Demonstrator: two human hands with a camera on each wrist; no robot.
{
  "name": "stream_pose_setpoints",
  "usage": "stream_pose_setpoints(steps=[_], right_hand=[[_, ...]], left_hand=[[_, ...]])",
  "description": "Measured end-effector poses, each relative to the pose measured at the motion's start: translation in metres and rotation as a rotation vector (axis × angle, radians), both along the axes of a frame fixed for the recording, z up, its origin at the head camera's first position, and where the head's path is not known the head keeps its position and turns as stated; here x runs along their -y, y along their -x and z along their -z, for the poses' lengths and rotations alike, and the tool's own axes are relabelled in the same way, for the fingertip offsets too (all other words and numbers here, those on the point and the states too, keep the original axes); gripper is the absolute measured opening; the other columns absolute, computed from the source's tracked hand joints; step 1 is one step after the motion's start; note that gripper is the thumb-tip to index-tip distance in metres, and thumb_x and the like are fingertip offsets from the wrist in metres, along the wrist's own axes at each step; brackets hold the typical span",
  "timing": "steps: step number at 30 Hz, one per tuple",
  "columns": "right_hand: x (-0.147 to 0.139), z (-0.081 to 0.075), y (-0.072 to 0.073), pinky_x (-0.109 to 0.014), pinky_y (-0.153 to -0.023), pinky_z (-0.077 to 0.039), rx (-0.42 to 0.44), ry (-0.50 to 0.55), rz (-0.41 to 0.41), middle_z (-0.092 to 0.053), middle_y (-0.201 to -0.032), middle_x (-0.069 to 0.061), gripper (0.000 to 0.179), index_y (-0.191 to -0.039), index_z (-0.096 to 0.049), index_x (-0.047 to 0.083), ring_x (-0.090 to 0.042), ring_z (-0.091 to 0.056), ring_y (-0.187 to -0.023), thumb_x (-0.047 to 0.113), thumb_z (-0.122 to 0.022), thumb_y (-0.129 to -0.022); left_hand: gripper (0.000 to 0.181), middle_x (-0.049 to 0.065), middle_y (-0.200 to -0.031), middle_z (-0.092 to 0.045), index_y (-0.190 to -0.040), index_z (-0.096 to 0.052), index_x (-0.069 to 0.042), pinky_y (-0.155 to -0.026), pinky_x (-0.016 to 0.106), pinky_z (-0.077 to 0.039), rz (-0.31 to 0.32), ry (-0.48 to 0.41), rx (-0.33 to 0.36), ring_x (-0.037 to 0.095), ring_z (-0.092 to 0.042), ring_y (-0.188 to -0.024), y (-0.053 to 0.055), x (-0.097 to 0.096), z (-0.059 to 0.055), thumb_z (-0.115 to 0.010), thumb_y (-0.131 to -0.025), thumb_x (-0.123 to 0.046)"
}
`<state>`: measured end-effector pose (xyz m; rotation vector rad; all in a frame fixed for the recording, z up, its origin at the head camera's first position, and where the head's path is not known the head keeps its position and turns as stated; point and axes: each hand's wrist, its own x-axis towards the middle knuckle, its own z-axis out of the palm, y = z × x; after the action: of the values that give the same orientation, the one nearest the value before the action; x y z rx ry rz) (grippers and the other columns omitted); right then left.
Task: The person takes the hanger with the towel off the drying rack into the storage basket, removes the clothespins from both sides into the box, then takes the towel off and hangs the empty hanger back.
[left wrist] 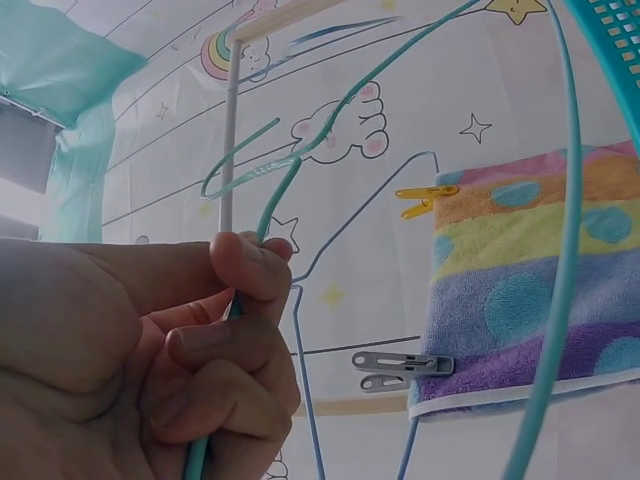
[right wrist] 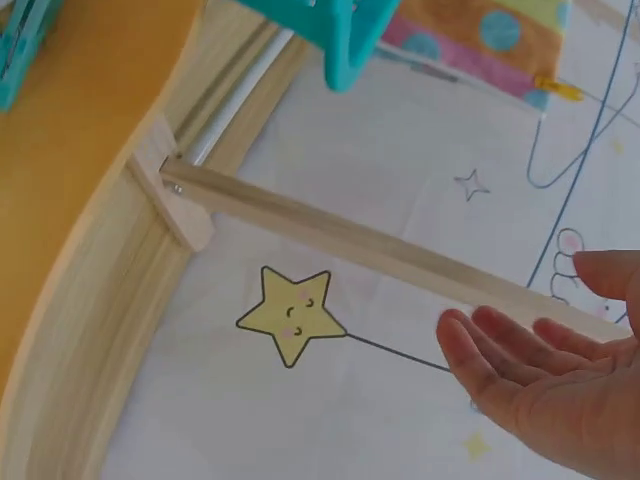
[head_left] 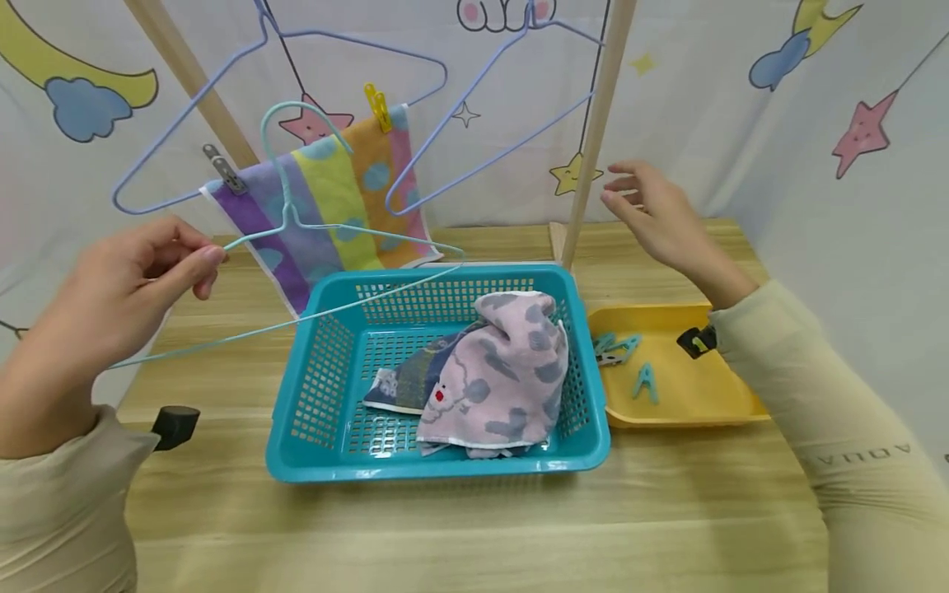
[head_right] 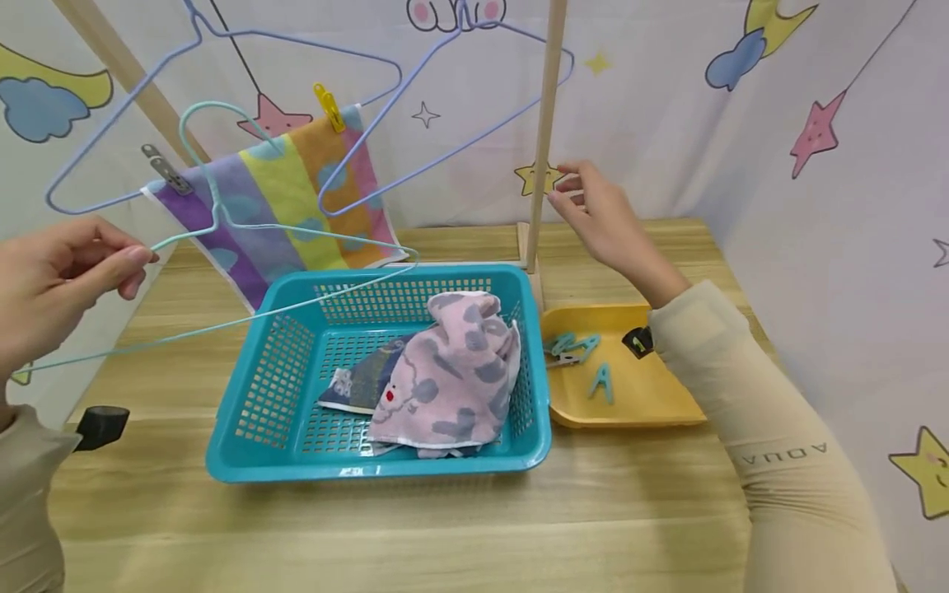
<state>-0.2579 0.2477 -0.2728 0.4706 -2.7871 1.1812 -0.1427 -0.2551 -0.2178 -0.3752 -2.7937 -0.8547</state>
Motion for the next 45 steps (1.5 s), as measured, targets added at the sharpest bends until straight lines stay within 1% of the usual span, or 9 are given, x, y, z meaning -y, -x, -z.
stream_pose_setpoints(steps=[2,6,12,16,21,28,34,39,45], right_hand=[[0.005,0.001,0.010,-0.055,-0.107,-0.036,0.011,0.050,0.007,-0.044,-0.148,-0.022,0.058,-0.154,-0.028,0.004,-0.041,-0.046,-0.131,0.037,-0.041,-0.108],[0.022,0.003,0.032,-0.048,-0.111,-0.033,0.022,0.306,0.046,-0.041,-0.147,-0.020,0.058,-0.155,-0.023,0.008,-0.036,-0.044,-0.133,0.042,-0.028,-0.109],[0.043,0.000,0.063,-0.035,-0.103,-0.040,0.020,0.731,0.157,-0.050,-0.123,-0.009,0.046,-0.142,-0.036,0.015,-0.025,-0.053,-0.114,0.043,-0.020,-0.109],[0.052,-0.002,0.078,-0.037,-0.095,-0.042,-0.005,0.864,0.134,-0.061,-0.105,-0.011,0.044,-0.125,-0.048,0.011,-0.026,-0.059,-0.100,0.042,-0.020,-0.110],[0.059,0.001,0.090,-0.036,-0.076,-0.046,-0.074,0.860,0.102,-0.056,-0.082,-0.011,0.044,-0.105,-0.053,0.007,-0.024,-0.055,-0.073,0.037,-0.021,-0.110],[0.061,0.008,0.098,-0.029,-0.054,-0.032,-0.064,0.865,0.149,-0.039,-0.062,-0.005,0.051,-0.074,-0.043,0.010,-0.018,-0.034,-0.055,0.039,-0.021,-0.110],[0.061,0.014,0.101,-0.024,-0.052,-0.029,-0.066,0.892,0.151,-0.037,-0.060,-0.003,0.049,-0.072,-0.039,0.012,-0.015,-0.032,-0.054,0.036,-0.019,-0.110],[0.062,0.015,0.101,-0.024,-0.053,-0.028,-0.067,0.878,0.171,-0.036,-0.062,-0.002,0.048,-0.073,-0.037,0.013,-0.016,-0.031,-0.056,0.036,-0.018,-0.110],[0.062,0.015,0.101,-0.025,-0.056,-0.029,-0.054,0.872,0.180,-0.036,-0.065,-0.002,0.046,-0.075,-0.038,0.014,-0.018,-0.030,-0.059,0.037,-0.018,-0.110]], left_hand=[[0.014,-0.001,-0.070,-0.056,-0.097,-0.060,-0.007,-0.055,0.027,-0.027,-0.008,0.000,0.005,0.013,-0.037,-0.059,0.003,0.001,0.000,-0.056,-0.104,-0.019],[0.018,0.001,-0.070,-0.055,-0.098,-0.059,-0.007,-0.053,0.029,-0.027,-0.039,0.012,0.015,0.016,-0.036,-0.057,0.006,-0.001,-0.001,-0.053,-0.105,-0.023],[0.025,0.006,-0.074,-0.053,-0.102,-0.057,-0.007,-0.052,0.031,-0.026,-0.077,0.041,0.023,0.019,-0.035,-0.057,0.015,-0.009,-0.003,-0.050,-0.105,-0.030],[0.025,0.006,-0.077,-0.054,-0.108,-0.057,-0.005,-0.050,0.029,-0.028,-0.084,0.023,0.009,0.019,-0.036,-0.057,0.021,-0.013,-0.004,-0.050,-0.106,-0.030],[0.028,0.006,-0.079,-0.056,-0.112,-0.057,-0.002,-0.055,0.025,-0.030,-0.100,0.013,-0.020,0.017,-0.040,-0.062,0.028,-0.020,-0.007,-0.050,-0.106,-0.029],[0.029,0.007,-0.080,-0.060,-0.114,-0.057,-0.001,-0.060,0.022,-0.033,-0.129,-0.007,-0.066,0.016,-0.045,-0.070,0.038,-0.035,-0.016,-0.050,-0.105,-0.028],[0.030,0.002,-0.080,-0.059,-0.116,-0.058,-0.002,-0.056,0.021,-0.033,-0.135,-0.027,-0.121,0.015,-0.046,-0.068,0.044,-0.051,-0.030,-0.050,-0.105,-0.029],[0.035,0.007,-0.087,-0.058,-0.121,-0.057,0.000,-0.059,0.013,-0.037,-0.159,-0.024,-0.182,0.011,-0.048,-0.070,0.050,-0.067,-0.043,-0.049,-0.105,-0.030],[0.038,-0.005,-0.083,-0.053,-0.125,-0.058,-0.001,-0.062,0.015,-0.037,-0.190,-0.032,-0.253,0.004,-0.046,-0.068,0.059,-0.080,-0.058,-0.048,-0.105,-0.032]])
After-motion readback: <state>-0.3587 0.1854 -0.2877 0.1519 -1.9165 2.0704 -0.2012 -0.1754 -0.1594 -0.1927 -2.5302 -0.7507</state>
